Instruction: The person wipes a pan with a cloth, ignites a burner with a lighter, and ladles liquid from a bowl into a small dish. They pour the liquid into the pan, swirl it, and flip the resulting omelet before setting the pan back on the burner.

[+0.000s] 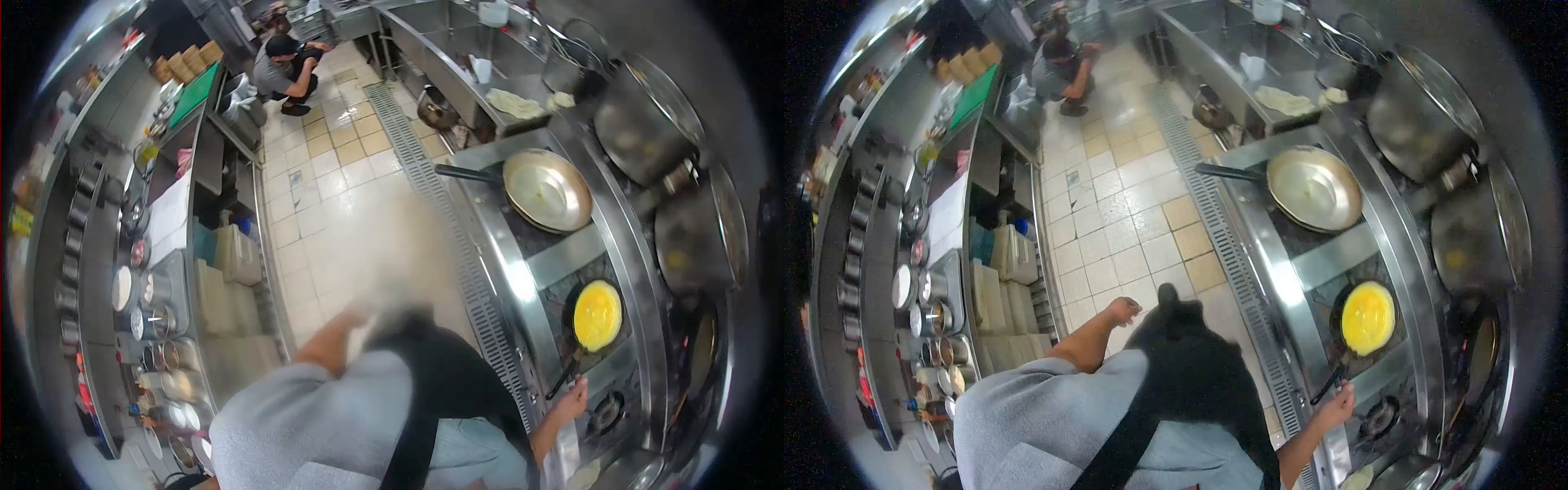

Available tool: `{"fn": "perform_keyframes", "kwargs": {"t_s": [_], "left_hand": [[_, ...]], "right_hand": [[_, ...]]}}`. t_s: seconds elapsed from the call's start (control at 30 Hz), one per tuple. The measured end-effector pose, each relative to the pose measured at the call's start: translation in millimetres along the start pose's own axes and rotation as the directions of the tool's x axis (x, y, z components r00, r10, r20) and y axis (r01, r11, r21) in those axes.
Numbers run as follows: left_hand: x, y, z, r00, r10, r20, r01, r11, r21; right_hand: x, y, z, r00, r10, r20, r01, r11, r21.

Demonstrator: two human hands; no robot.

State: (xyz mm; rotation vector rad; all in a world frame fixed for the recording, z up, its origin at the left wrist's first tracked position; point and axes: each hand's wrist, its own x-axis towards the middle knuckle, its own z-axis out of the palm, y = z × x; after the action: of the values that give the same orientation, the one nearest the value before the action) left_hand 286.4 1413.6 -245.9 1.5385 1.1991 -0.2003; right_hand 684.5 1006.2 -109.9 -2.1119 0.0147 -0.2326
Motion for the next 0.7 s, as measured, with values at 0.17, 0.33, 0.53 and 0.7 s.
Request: {"fn": "perform_keyframes", "kwargs": {"t_s": [0.17,0.33,0.53,0.7], "left_hand": [[22,-66,-22,0.996,-0.086,-0.005,0.087,0.994,0.062],[32,-122,-69,0.987,-0.156,-0.038,0.152,0.984,-0.093],[26,-174,-135,0.924,-0.369,-0.099,0.307,0.872,-0.381],[37,-249,-165,0.912,-0.343,-0.223,0.232,0.882,-0.410]], "right_hand": [[-4,-80,48,0.963,0.060,0.264,-0.106,0.981,0.164],[-39,-164,142,0.766,-0.221,0.604,0.056,0.958,0.280],[-116,-233,252,0.478,-0.243,0.844,0.007,0.962,0.272],[-147,-270,304,0.292,-0.224,0.930,0.093,0.974,0.206]]}}
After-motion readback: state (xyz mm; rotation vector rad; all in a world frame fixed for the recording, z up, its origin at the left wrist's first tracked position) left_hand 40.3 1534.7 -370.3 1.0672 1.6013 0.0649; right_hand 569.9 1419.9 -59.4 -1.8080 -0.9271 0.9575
